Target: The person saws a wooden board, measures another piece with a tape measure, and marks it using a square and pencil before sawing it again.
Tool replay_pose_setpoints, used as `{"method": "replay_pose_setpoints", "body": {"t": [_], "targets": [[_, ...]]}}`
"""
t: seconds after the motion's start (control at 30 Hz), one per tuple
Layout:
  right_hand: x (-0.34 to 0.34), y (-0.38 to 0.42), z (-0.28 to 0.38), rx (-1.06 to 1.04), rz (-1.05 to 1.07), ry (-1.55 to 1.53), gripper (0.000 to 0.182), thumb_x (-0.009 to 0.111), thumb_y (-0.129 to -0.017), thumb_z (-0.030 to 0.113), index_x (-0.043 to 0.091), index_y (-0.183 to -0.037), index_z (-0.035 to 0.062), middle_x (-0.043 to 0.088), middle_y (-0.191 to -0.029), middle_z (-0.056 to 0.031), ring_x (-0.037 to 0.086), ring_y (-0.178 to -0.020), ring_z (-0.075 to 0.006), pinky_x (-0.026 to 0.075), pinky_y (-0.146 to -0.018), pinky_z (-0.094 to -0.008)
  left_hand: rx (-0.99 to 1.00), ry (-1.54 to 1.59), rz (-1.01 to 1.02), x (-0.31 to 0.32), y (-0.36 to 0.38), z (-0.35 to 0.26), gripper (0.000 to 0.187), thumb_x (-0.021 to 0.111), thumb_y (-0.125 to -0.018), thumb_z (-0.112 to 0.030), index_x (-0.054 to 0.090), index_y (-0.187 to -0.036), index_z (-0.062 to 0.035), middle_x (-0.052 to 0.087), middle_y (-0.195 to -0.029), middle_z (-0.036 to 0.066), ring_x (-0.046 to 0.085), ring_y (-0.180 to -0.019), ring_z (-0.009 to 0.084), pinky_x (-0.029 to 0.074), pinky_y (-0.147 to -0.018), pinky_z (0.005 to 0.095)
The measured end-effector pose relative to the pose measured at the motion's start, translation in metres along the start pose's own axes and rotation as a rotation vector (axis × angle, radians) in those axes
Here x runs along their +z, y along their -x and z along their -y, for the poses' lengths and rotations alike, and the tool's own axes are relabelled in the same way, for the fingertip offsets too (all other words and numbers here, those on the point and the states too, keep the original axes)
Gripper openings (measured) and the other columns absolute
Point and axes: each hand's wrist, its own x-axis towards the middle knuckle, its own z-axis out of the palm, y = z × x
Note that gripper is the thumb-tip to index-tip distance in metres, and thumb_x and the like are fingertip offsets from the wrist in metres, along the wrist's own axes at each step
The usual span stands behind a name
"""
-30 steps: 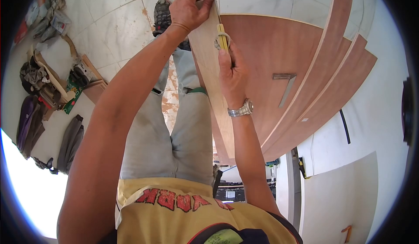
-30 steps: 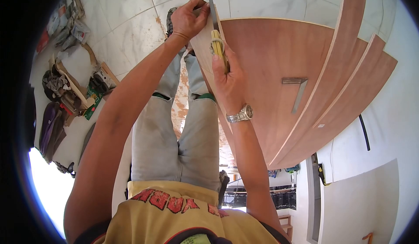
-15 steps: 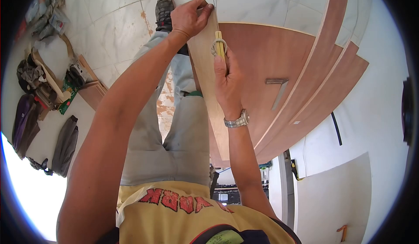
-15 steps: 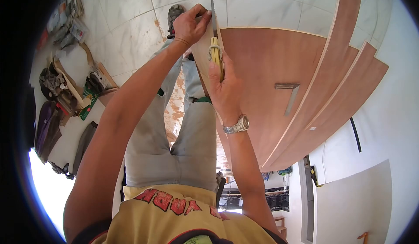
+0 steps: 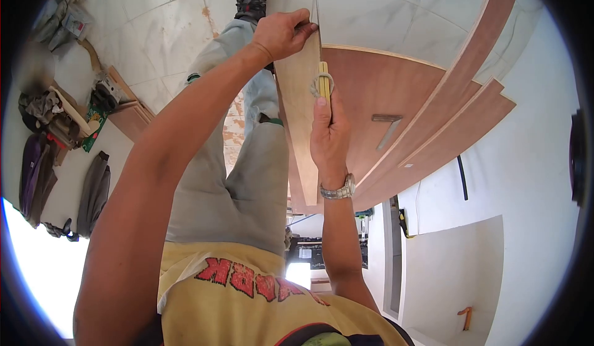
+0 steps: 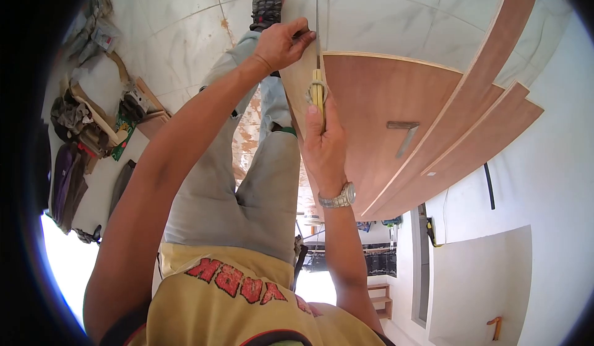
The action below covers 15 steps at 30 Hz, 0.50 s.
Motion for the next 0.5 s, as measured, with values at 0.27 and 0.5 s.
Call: {"method": "replay_pose_setpoints", "body": {"t": [0.27,0.5], "targets": [[-0.034,0.045,0.038,0.159,0.04,0.106,0.046,0.054,-0.106,0.025,0.053,-0.144,-0.0021,0.067,-0.073,-0.0131,0.06,-0.057,-0.013,0.048,-0.054,-0.0291,-0.026,0.06,0.018,0.001,-0.003,0.0,0.029,0.068,-0.093,-0.039,0.061,-0.083,-0.0127,0.066,-0.067,0.009,0.065,-0.068,0.0356,0.049,-0.058,0.0468],[-0.036,0.052,0.034,0.095,-0.008,0.086,0.048,0.056,-0.105,0.024,0.052,-0.145,-0.0015,0.064,-0.066,-0.0104,0.059,-0.054,-0.0108,0.046,-0.051,-0.0271,0.012,0.102,-0.008,0.005,0.0,0.005,0.027,0.07,-0.094,-0.029,0.058,-0.081,-0.0088,0.06,-0.062,0.01,0.059,-0.056,0.0324,0.045,-0.053,0.0392]]}}
